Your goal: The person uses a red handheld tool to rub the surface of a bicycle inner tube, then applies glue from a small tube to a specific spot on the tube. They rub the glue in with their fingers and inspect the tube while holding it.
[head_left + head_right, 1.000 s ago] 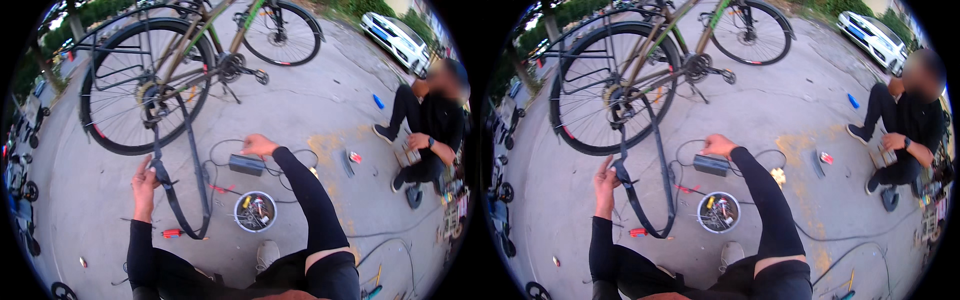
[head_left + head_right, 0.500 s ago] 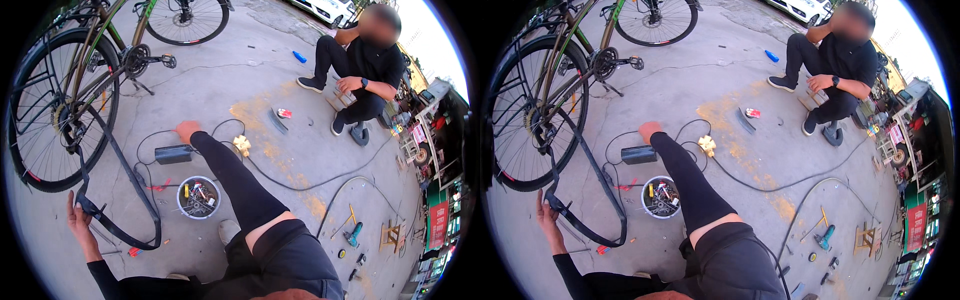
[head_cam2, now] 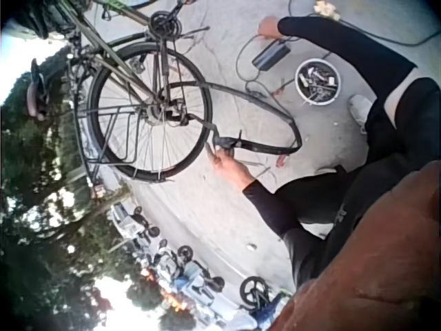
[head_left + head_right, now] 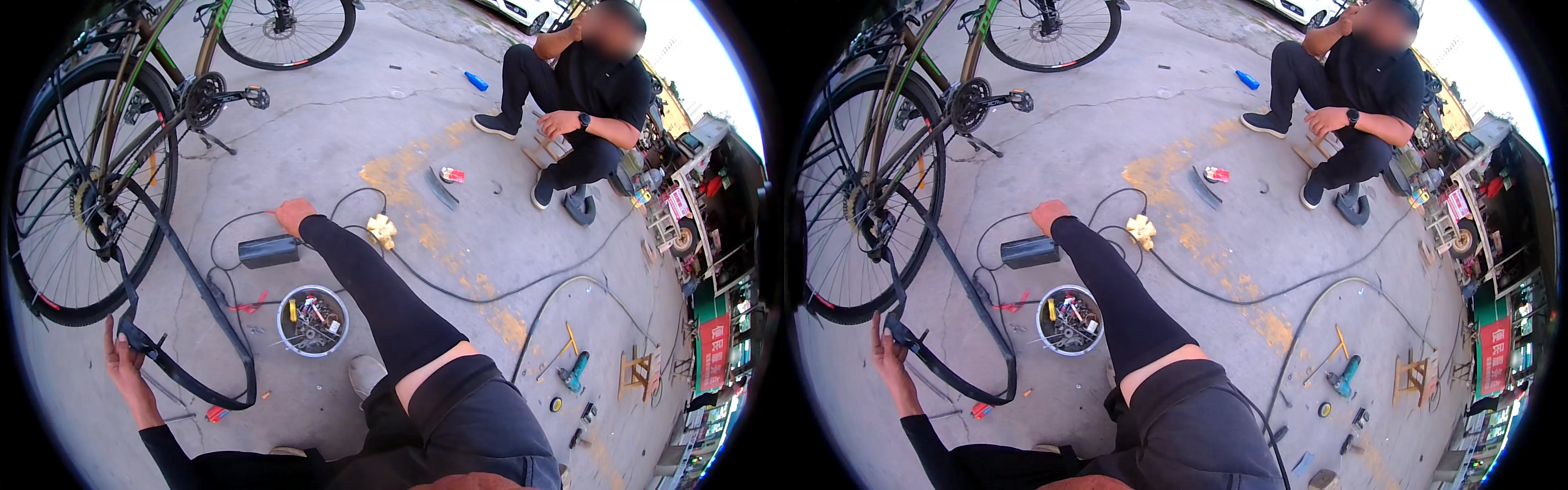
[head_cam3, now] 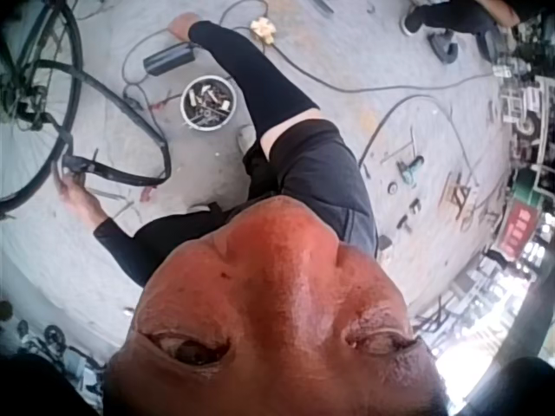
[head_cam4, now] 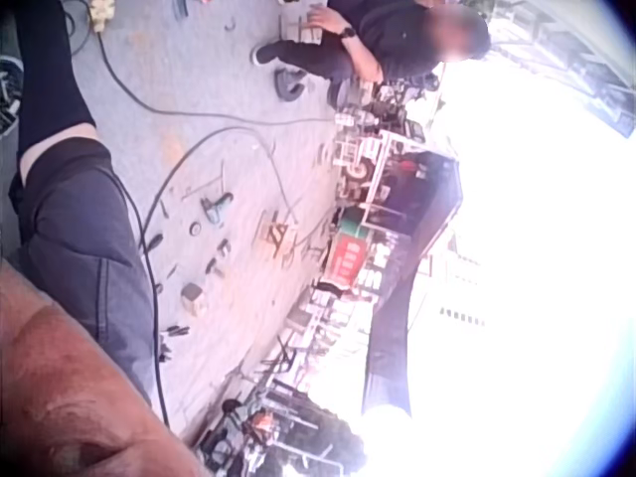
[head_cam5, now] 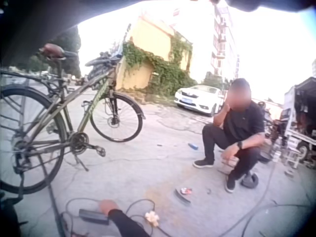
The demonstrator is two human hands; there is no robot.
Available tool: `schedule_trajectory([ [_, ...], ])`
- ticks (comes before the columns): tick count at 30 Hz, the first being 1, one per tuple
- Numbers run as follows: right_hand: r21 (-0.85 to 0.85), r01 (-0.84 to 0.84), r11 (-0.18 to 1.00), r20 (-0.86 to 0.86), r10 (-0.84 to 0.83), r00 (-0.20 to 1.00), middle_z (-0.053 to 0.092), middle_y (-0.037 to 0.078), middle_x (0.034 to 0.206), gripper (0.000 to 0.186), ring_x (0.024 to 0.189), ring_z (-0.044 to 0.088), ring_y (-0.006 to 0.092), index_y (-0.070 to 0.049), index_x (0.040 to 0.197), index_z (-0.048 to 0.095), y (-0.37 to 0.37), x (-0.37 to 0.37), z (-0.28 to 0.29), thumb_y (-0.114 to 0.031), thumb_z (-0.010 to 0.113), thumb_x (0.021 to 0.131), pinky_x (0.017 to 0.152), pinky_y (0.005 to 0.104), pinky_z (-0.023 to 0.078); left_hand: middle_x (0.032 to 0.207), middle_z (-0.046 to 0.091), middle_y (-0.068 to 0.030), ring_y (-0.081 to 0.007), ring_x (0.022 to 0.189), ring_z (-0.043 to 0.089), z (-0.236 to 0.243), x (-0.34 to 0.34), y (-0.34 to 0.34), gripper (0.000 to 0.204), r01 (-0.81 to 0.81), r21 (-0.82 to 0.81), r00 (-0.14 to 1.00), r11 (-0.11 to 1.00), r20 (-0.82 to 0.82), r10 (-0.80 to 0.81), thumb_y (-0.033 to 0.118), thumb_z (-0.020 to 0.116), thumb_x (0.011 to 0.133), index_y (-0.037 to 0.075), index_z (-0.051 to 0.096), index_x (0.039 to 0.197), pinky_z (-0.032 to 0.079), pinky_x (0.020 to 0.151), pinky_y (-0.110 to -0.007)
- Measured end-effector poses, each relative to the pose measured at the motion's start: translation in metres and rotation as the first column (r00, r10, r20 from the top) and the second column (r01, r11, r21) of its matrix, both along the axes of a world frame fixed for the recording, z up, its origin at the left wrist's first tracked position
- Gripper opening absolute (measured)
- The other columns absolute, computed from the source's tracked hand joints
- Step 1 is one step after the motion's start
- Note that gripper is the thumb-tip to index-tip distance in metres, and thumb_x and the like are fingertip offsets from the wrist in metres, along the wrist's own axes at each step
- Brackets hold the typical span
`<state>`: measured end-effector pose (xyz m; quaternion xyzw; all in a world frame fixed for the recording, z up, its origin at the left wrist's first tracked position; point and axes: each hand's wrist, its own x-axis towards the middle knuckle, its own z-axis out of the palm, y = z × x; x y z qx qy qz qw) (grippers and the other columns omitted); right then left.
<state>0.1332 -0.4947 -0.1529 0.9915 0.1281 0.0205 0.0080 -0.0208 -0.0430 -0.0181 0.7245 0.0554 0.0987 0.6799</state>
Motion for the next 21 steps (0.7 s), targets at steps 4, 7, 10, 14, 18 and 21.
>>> schedule_trajectory([
  [4, 0.108, 0.044, 0.993, -0.009, -0.044, 0.999, 0.072, 0.016, 0.089, 0.018, 0.087, 0.07, 0.0337, -0.006, 0.099, 0.071, -0.01, 0.0, -0.004, -0.02, 0.064, 0.089, 0.072, 0.0452, 0.056, 0.085, 0.059, 0.0053, -0.0039, 0.077, 0.058, 0.001, 0.002, -0.012, 0.05, -0.013, -0.026, 1.0, 1.0, 0.008, 0.013, 0.023, 0.056, 0.101, 0.011, 0.047, 0.149, 0.05, 0.077, -0.021],
  [7, 0.545, 0.086, 0.834, 0.146, -0.196, 0.97, 0.069, 0.02, 0.089, 0.055, 0.085, 0.066, 0.0422, 0.003, 0.136, 0.042, -0.006, 0.011, 0.022, -0.018, 0.063, 0.09, 0.073, 0.0526, 0.052, 0.085, 0.06, 0.0052, -0.0039, 0.078, 0.058, 0.002, 0.004, -0.02, 0.05, -0.005, -0.005, 1.0, 1.0, 0.005, 0.006, 0.023, 0.056, 0.101, 0.012, 0.046, 0.149, 0.05, 0.078, -0.022],
  [10, 0.806, -0.226, 0.547, 0.49, -0.404, 0.772, 0.068, 0.025, 0.098, 0.083, 0.086, 0.065, 0.0452, 0.01, 0.151, 0.009, 0.023, 0.036, 0.117, -0.012, 0.061, 0.09, 0.077, 0.0509, 0.051, 0.086, 0.06, 0.0051, -0.0039, 0.079, 0.059, 0.004, 0.004, -0.019, 0.051, -0.015, 0.016, 1.0, 1.0, -0.007, 0.015, 0.025, 0.057, 0.101, 0.012, 0.046, 0.15, 0.05, 0.078, -0.021],
  [14, 0.606, -0.729, 0.317, 0.759, -0.505, 0.412, 0.067, 0.026, 0.105, 0.079, 0.092, 0.067, 0.0395, 0.008, 0.149, 0.015, 0.043, 0.011, 0.288, -0.014, 0.063, 0.09, 0.076, 0.0427, 0.053, 0.087, 0.061, 0.0048, -0.0036, 0.078, 0.059, -0.008, 0.007, -0.006, 0.053, -0.028, -0.005, 0.999, 1.0, 0.021, 0.028, 0.027, 0.058, 0.101, 0.012, 0.046, 0.15, 0.049, 0.076, -0.02],
  [18, 0.388, -0.903, 0.182, 0.734, -0.653, 0.184, 0.058, 0.024, 0.121, 0.097, 0.09, 0.062, 0.0342, -0.005, 0.156, 0.016, 0.045, -0.055, 0.366, -0.066, 0.056, 0.092, 0.076, 0.0506, 0.052, 0.089, 0.063, 0.0042, -0.0037, 0.078, 0.059, -0.014, 0.014, -0.006, 0.052, 0.025, 0.011, 1.0, 1.0, -0.011, -0.025, 0.026, 0.057, 0.101, 0.012, 0.046, 0.15, 0.05, 0.075, -0.02],
  [21, 0.249, -0.876, 0.413, 0.867, -0.498, 0.012, 0.055, 0.026, 0.126, 0.089, 0.095, 0.064, 0.0339, -0.004, 0.149, 0.016, 0.02, -0.069, 0.36, -0.047, 0.063, 0.088, 0.081, 0.0494, 0.053, 0.091, 0.064, 0.0029, -0.0046, 0.08, 0.06, -0.017, 0.017, 0.001, 0.051, 0.068, 0.036, 0.996, 0.997, -0.061, -0.066, 0.026, 0.057, 0.101, 0.012, 0.046, 0.149, 0.051, 0.078, -0.021],
])
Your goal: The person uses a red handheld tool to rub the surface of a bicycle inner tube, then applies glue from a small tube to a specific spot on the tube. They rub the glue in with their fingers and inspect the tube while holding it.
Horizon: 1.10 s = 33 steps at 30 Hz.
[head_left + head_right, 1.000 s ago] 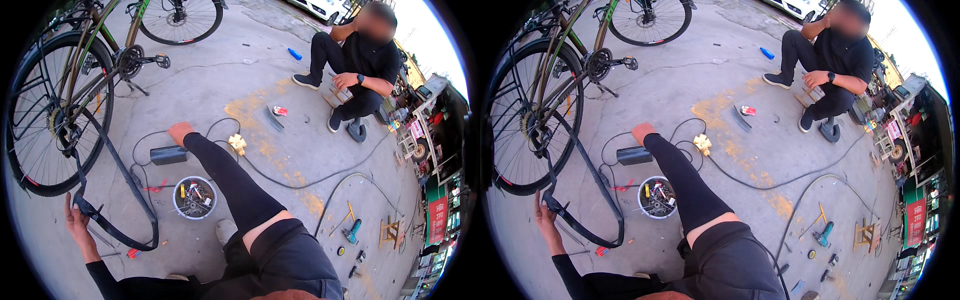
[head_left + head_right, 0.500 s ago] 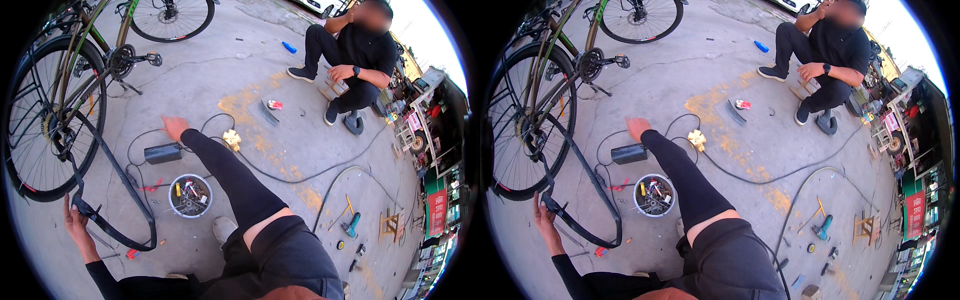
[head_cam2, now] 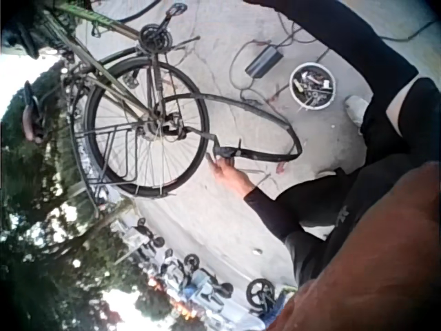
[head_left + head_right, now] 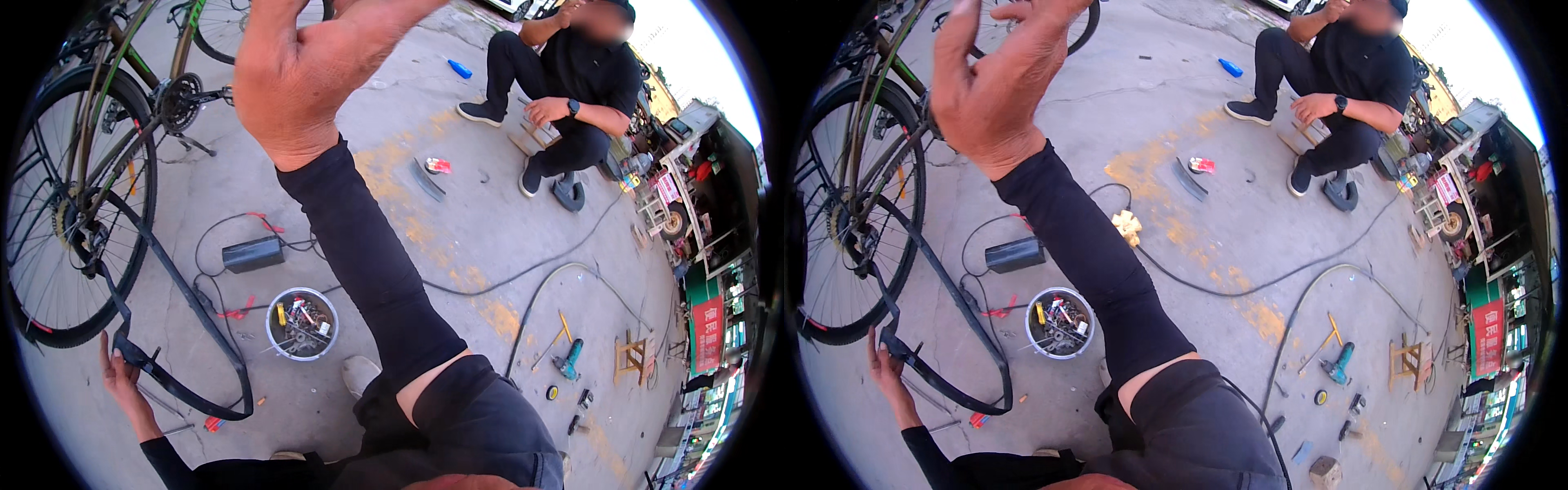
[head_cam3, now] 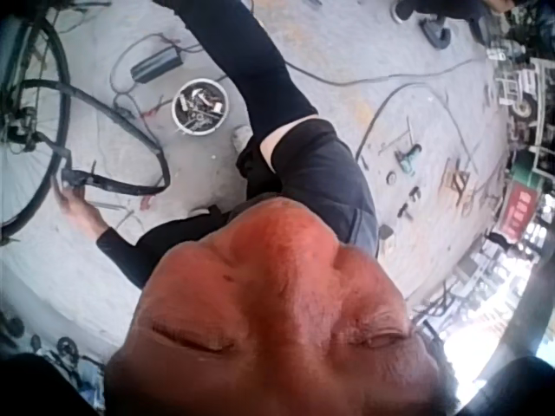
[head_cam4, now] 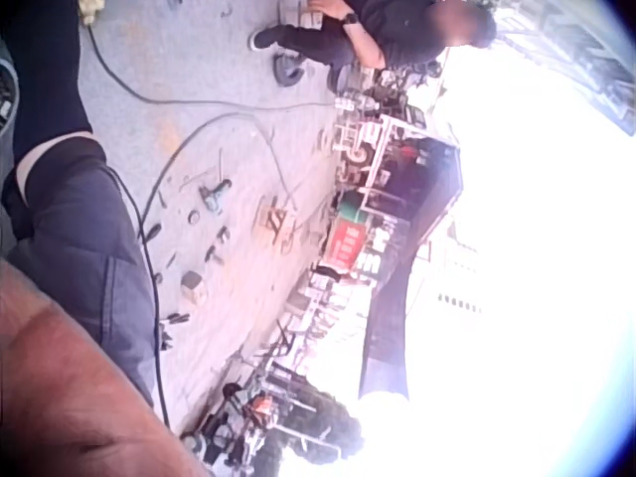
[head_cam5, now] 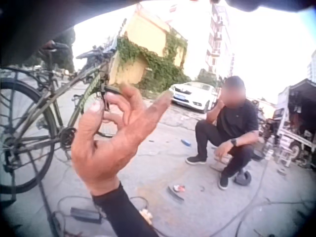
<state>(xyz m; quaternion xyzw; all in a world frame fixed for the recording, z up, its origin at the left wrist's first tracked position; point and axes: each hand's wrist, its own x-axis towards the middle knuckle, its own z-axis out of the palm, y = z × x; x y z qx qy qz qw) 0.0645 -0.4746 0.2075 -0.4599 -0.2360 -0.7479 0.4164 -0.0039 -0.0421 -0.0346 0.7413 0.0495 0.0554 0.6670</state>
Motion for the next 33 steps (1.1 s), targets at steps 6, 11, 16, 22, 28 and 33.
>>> schedule_trajectory([
  [6, -0.396, -0.183, 0.9, -0.29, 0.066, 0.955, 0.063, 0.024, 0.106, 0.053, 0.091, 0.066, 0.0359, -0.001, 0.117, 0.044, 0.019, -0.02, -0.002, -0.036, 0.065, 0.084, 0.077, 0.0476, 0.053, 0.097, 0.065, -0.0003, -0.0062, 0.085, 0.061, -0.004, -0.003, -0.001, 0.051, -0.072, -0.011, 0.997, 0.997, 0.018, 0.073, 0.026, 0.057, 0.101, 0.013, 0.047, 0.149, 0.052, 0.083, -0.024],
  [11, -0.696, -0.574, 0.432, -0.708, -0.281, 0.648, 0.068, 0.022, 0.088, 0.035, 0.088, 0.067, 0.0387, -0.001, 0.091, 0.065, 0.079, -0.008, -0.045, -0.034, 0.067, 0.08, 0.075, 0.0483, 0.053, 0.107, 0.066, -0.0041, -0.0096, 0.09, 0.061, 0.002, 0.001, -0.017, 0.05, -0.009, -0.022, 1.0, 1.0, 0.001, 0.009, 0.025, 0.054, 0.102, 0.012, 0.046, 0.15, 0.052, 0.087, -0.028],
  [16, -0.556, -0.827, 0.082, -0.796, -0.341, 0.501, 0.071, 0.019, 0.098, 0.049, 0.092, 0.068, 0.0349, -0.003, 0.105, 0.069, 0.124, 0.031, -0.144, -0.048, 0.068, 0.083, 0.076, 0.0479, 0.053, 0.11, 0.065, -0.0076, -0.0141, 0.099, 0.065, 0.008, -0.005, -0.013, 0.052, -0.032, -0.035, 0.999, 0.999, 0.022, 0.033, 0.026, 0.054, 0.101, 0.011, 0.045, 0.15, 0.052, 0.091, -0.031],
  [22, -0.257, -0.966, 0.035, -0.864, -0.457, 0.213, 0.07, 0.017, 0.088, 0.057, 0.079, 0.065, 0.0278, 0.001, 0.098, 0.069, 0.107, 0.107, -0.287, -0.055, 0.07, 0.083, 0.071, 0.0452, 0.05, 0.095, 0.06, 0.0005, -0.0077, 0.083, 0.058, 0.007, 0.004, -0.018, 0.054, -0.052, 0.01, 0.999, 0.999, -0.005, 0.052, 0.025, 0.058, 0.099, 0.009, 0.046, 0.149, 0.05, 0.082, -0.025],
  [28, -0.038, -0.93, 0.365, -0.808, -0.559, -0.187, 0.067, 0.009, 0.067, 0.036, 0.062, 0.062, 0.017, 0.002, 0.076, 0.068, 0.035, 0.09, -0.339, -0.033, 0.072, 0.086, 0.061, 0.0352, 0.049, 0.091, 0.063, 0.0023, -0.0051, 0.08, 0.061, 0.017, -0.003, -0.003, 0.053, -0.026, 0.031, 0.999, 0.999, -0.033, 0.027, 0.023, 0.059, 0.098, 0.006, 0.048, 0.147, 0.051, 0.082, -0.023],
  [33, -0.101, -0.955, 0.28, -0.63, -0.761, -0.157, 0.072, 0.019, 0.087, 0.045, 0.083, 0.068, 0.0337, 0.001, 0.085, 0.07, 0.024, 0.056, -0.388, -0.043, 0.068, 0.086, 0.076, 0.0456, 0.051, 0.1, 0.067, -0.0044, -0.011, 0.09, 0.067, 0.011, -0.002, -0.001, 0.052, -0.083, 0.063, 0.997, 0.995, 0.007, 0.082, 0.027, 0.058, 0.098, 0.007, 0.051, 0.145, 0.053, 0.084, -0.026],
])
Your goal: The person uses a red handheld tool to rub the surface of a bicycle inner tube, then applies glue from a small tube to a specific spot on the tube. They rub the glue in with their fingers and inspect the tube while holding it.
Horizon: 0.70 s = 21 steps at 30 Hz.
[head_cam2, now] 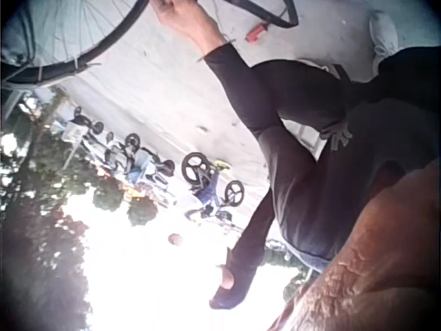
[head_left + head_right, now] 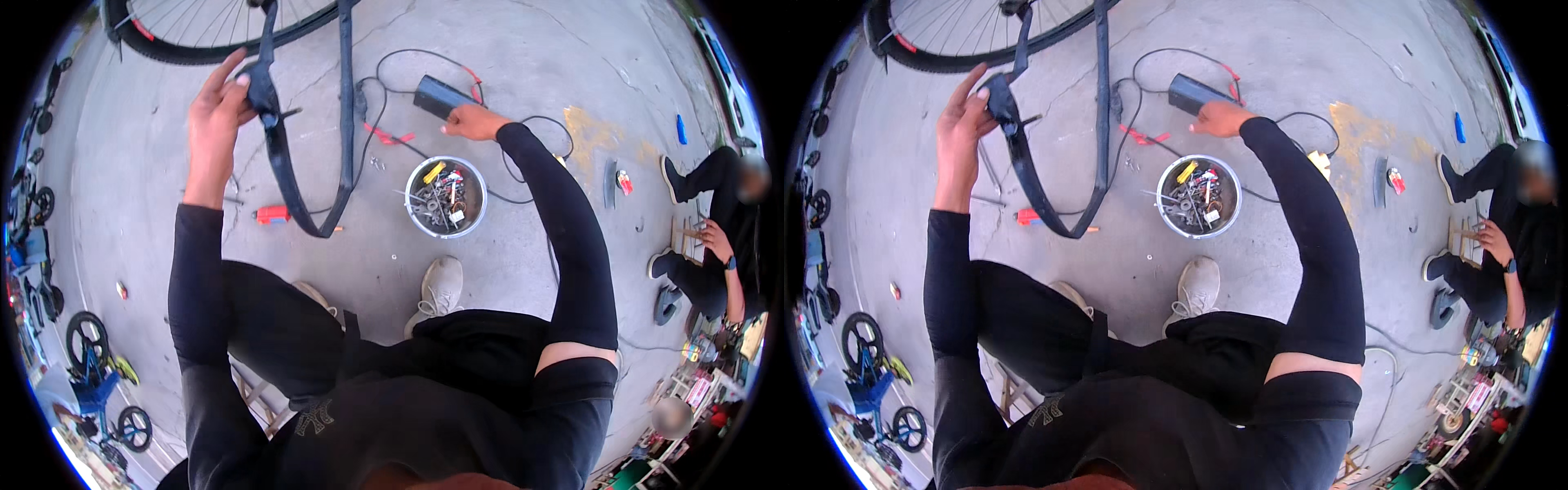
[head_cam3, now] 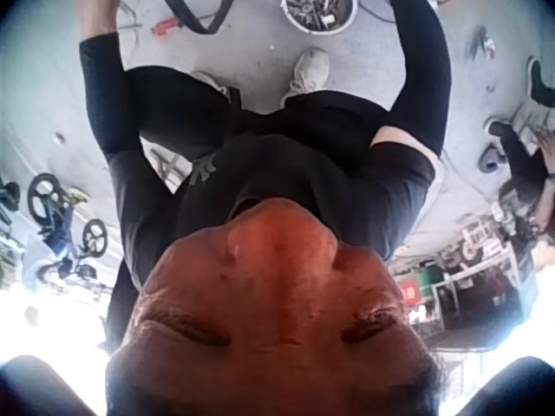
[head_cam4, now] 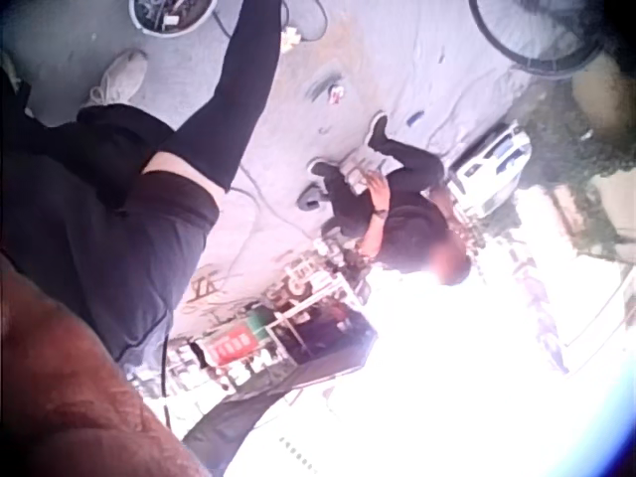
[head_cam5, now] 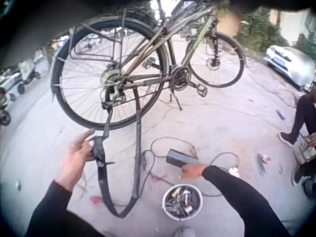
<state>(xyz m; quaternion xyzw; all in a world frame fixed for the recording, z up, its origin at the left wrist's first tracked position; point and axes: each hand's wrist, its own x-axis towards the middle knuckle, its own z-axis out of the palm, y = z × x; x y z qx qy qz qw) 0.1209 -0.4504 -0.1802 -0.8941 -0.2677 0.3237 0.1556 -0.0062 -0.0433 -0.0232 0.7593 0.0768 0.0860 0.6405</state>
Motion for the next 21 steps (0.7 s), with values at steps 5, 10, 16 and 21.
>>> schedule_trajectory([
  [5, -0.214, -0.217, 0.952, -0.111, 0.197, 0.974, 0.068, 0.024, 0.11, 0.058, 0.102, 0.065, 0.039, 0.0, 0.109, 0.068, -0.04, -0.031, -0.056, -0.051, 0.072, 0.081, 0.088, 0.0464, 0.05, 0.099, 0.068, -0.0053, -0.0128, 0.092, 0.068, -0.007, 0.014, -0.002, 0.052, 0.033, 0.132, 0.996, 0.991, 0.076, -0.043, 0.028, 0.058, 0.098, 0.006, 0.051, 0.144, 0.053, 0.091, -0.029],
  [10, -0.274, -0.078, 0.959, 0.028, 0.089, 0.996, 0.068, 0.024, 0.109, 0.039, 0.097, 0.069, 0.0381, -0.002, 0.106, 0.069, -0.056, -0.06, -0.107, -0.031, 0.069, 0.08, 0.088, 0.0487, 0.054, 0.101, 0.069, -0.0069, -0.0146, 0.091, 0.07, -0.004, 0.026, 0.009, 0.045, -0.06, -0.16, 0.996, 0.985, 0.053, 0.069, 0.017, 0.056, 0.099, 0.004, 0.052, 0.143, 0.057, 0.083, -0.03],
  [16, -0.157, 0.154, 0.976, -0.453, -0.209, 0.867, 0.07, 0.018, 0.082, 0.036, 0.063, 0.072, 0.0258, 0.009, 0.105, 0.065, -0.029, -0.09, -0.071, -0.019, 0.071, 0.084, 0.052, 0.0368, 0.062, 0.124, 0.065, -0.0136, -0.0211, 0.103, 0.069, 0.001, 0.019, 0.004, 0.05, -0.05, -0.153, 0.996, 0.987, 0.06, 0.059, 0.023, 0.049, 0.103, 0.003, 0.04, 0.148, 0.055, 0.091, -0.034],
  [21, -0.012, 0.155, 0.988, -0.566, -0.135, 0.814, 0.071, 0.018, 0.077, 0.031, 0.064, 0.073, 0.0251, 0.008, 0.102, 0.07, 0.034, -0.165, -0.068, -0.02, 0.069, 0.087, 0.053, 0.0359, 0.062, 0.113, 0.068, -0.0073, -0.0157, 0.095, 0.069, 0.011, 0.025, -0.015, 0.046, -0.082, -0.417, 0.993, 0.905, 0.047, 0.112, 0.011, 0.044, 0.103, 0.004, 0.041, 0.148, 0.055, 0.081, -0.029],
])
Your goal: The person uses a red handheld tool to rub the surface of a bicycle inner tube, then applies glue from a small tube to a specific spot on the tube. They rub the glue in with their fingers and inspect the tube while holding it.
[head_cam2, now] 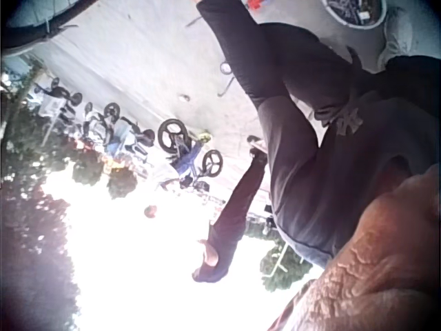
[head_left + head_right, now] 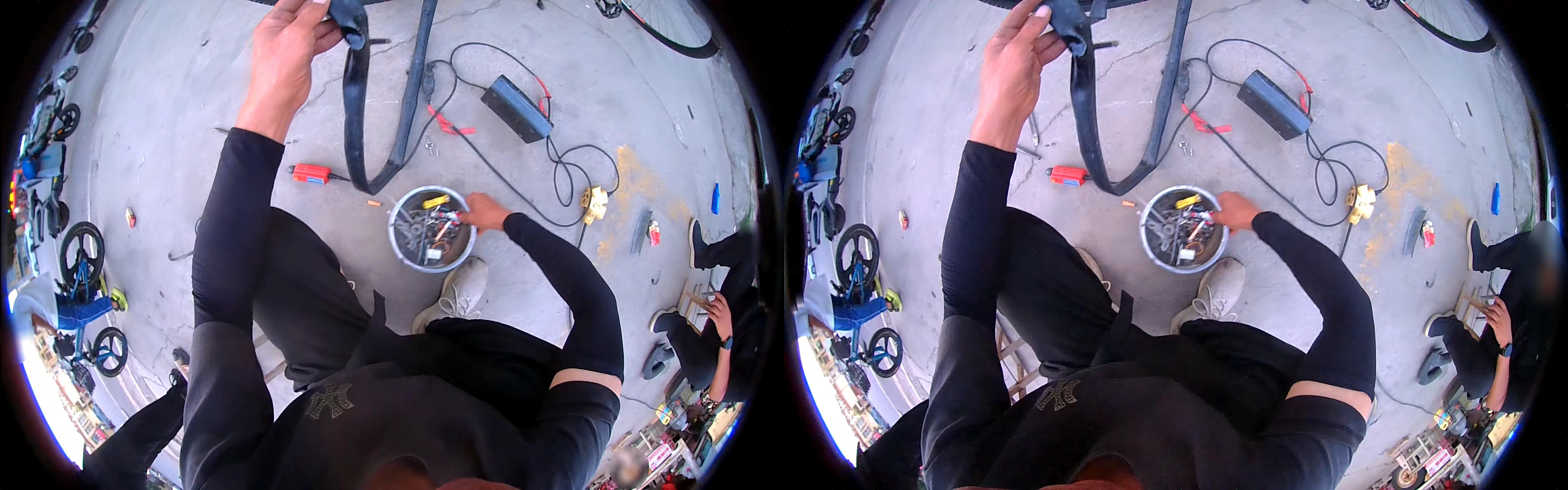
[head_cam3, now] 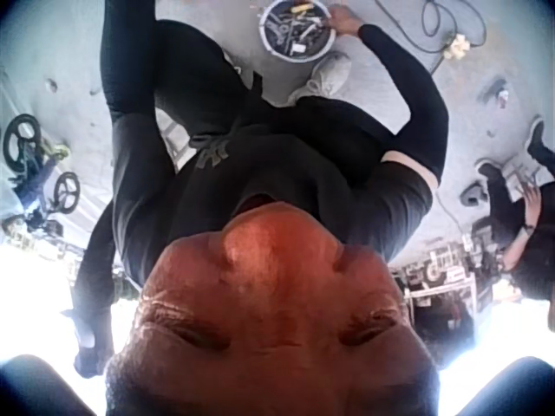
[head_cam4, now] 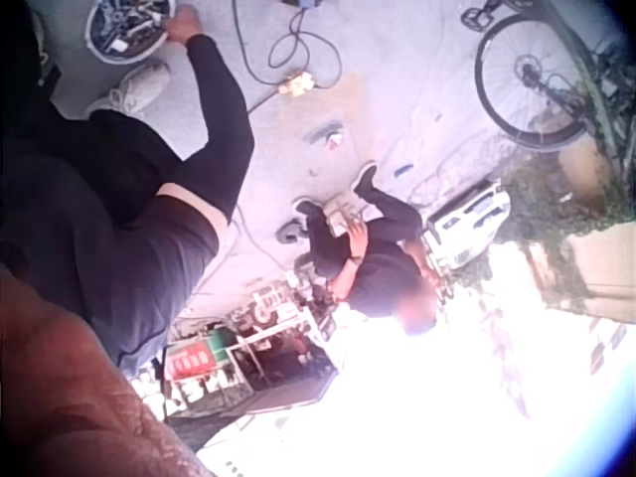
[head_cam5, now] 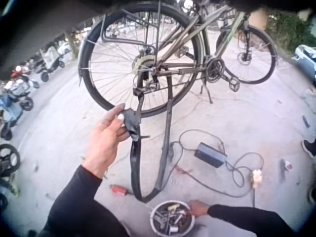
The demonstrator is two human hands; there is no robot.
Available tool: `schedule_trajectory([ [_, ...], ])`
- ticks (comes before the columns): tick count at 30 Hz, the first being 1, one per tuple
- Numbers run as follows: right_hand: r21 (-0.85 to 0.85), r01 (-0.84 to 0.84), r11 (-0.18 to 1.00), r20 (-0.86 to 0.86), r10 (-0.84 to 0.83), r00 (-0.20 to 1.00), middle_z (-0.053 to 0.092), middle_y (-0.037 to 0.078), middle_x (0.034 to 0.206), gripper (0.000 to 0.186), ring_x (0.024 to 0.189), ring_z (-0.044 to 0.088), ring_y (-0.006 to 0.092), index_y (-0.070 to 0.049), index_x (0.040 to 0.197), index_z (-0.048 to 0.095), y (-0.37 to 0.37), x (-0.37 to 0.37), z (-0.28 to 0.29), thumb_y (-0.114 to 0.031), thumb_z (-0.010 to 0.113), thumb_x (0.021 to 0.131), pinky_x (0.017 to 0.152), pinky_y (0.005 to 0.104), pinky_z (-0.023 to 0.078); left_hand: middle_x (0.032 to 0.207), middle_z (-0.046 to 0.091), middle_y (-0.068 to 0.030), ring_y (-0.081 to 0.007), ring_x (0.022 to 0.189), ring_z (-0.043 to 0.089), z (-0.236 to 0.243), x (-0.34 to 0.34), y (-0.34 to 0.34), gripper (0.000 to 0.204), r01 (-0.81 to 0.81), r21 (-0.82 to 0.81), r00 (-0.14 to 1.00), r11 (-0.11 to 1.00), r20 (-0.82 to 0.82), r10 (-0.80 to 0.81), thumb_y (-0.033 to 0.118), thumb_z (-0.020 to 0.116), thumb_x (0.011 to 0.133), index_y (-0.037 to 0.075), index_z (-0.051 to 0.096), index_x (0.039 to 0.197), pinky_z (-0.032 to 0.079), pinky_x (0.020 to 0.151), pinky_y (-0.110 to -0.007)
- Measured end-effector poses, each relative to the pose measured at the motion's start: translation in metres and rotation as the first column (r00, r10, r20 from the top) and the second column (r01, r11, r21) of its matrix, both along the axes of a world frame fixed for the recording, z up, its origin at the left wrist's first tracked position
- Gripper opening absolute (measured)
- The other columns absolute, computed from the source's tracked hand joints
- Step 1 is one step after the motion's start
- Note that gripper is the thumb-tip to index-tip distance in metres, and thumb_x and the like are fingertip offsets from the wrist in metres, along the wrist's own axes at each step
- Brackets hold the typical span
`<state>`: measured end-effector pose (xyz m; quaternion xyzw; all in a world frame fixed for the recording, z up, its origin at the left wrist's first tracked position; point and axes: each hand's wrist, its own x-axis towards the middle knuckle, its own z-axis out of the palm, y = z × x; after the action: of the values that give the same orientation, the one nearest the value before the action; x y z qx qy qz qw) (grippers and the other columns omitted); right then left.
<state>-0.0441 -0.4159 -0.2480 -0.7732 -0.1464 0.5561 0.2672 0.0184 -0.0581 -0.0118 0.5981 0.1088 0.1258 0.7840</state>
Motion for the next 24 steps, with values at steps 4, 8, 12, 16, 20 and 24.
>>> schedule_trajectory([
  [4, 0.065, 0.13, 0.989, -0.024, -0.129, 0.991, 0.069, 0.018, 0.07, 0.029, 0.059, 0.072, 0.0274, 0.012, 0.09, 0.069, 0.049, -0.057, -0.005, -0.017, 0.065, 0.088, 0.053, 0.0384, 0.06, 0.117, 0.067, -0.0069, -0.0155, 0.1, 0.068, 0.005, 0.006, -0.019, 0.046, 0.09, -0.143, 0.99, 0.986, 0.12, -0.073, 0.015, 0.048, 0.105, 0.006, 0.04, 0.149, 0.054, 0.086, -0.031],
  [8, 0.119, 0.346, 0.93, -0.085, -0.338, 0.937, 0.069, 0.02, 0.073, 0.029, 0.059, 0.072, 0.0295, 0.012, 0.091, 0.068, 0.105, -0.087, 0.009, -0.017, 0.064, 0.089, 0.052, 0.0388, 0.059, 0.128, 0.061, -0.008, -0.0184, 0.111, 0.061, 0.0, 0.006, -0.024, 0.052, 0.259, -0.29, 0.953, 0.921, 0.23, -0.196, 0.021, 0.05, 0.105, 0.011, 0.034, 0.153, 0.048, 0.101, -0.038],
  [12, 0.22, 0.703, 0.677, -0.204, -0.672, 0.711, 0.068, 0.017, 0.076, 0.031, 0.06, 0.068, 0.0244, 0.011, 0.089, 0.066, 0.173, -0.1, -0.011, -0.02, 0.064, 0.091, 0.05, 0.0357, 0.057, 0.131, 0.059, -0.0073, -0.0211, 0.111, 0.061, 0.0, -0.001, -0.025, 0.058, 0.346, -0.307, 0.933, 0.886, 0.216, -0.29, 0.027, 0.052, 0.105, 0.011, 0.03, 0.156, 0.048, 0.101, -0.038],
  [16, 0.266, 0.876, 0.403, -0.196, -0.867, 0.458, 0.068, 0.016, 0.087, 0.028, 0.062, 0.068, 0.023, 0.008, 0.108, 0.06, 0.235, -0.084, -0.037, -0.015, 0.064, 0.092, 0.046, 0.0338, 0.055, 0.146, 0.045, -0.0096, -0.0239, 0.114, 0.06, 0.002, -0.029, -0.028, 0.065, 0.324, -0.337, 0.945, 0.884, 0.153, -0.289, 0.033, 0.055, 0.103, 0.013, 0.025, 0.158, 0.047, 0.103, -0.039],
  [20, 0.268, 0.945, 0.189, -0.078, -0.973, 0.217, 0.069, 0.02, 0.09, 0.026, 0.068, 0.072, 0.0275, 0.007, 0.105, 0.061, 0.267, -0.054, -0.048, -0.014, 0.065, 0.09, 0.05, 0.0362, 0.059, 0.155, 0.034, -0.0163, -0.0395, 0.129, 0.053, 0.012, -0.029, -0.016, 0.069, 0.371, -0.108, 0.899, 0.922, 0.29, -0.327, 0.041, 0.042, 0.105, 0.002, 0.019, 0.157, 0.041, 0.111, -0.046],
  [24, 0.209, 0.977, 0.042, -0.251, -0.963, 0.095, 0.069, 0.013, 0.099, 0.023, 0.073, 0.07, 0.0226, 0.003, 0.114, 0.061, 0.26, -0.028, -0.065, -0.009, 0.061, 0.095, 0.049, 0.0327, 0.057, 0.151, 0.039, -0.0159, -0.0404, 0.126, 0.055, 0.011, -0.032, -0.007, 0.07, 0.378, -0.154, 0.894, 0.913, 0.315, -0.318, 0.043, 0.041, 0.105, 0.002, 0.019, 0.157, 0.042, 0.109, -0.048],
])
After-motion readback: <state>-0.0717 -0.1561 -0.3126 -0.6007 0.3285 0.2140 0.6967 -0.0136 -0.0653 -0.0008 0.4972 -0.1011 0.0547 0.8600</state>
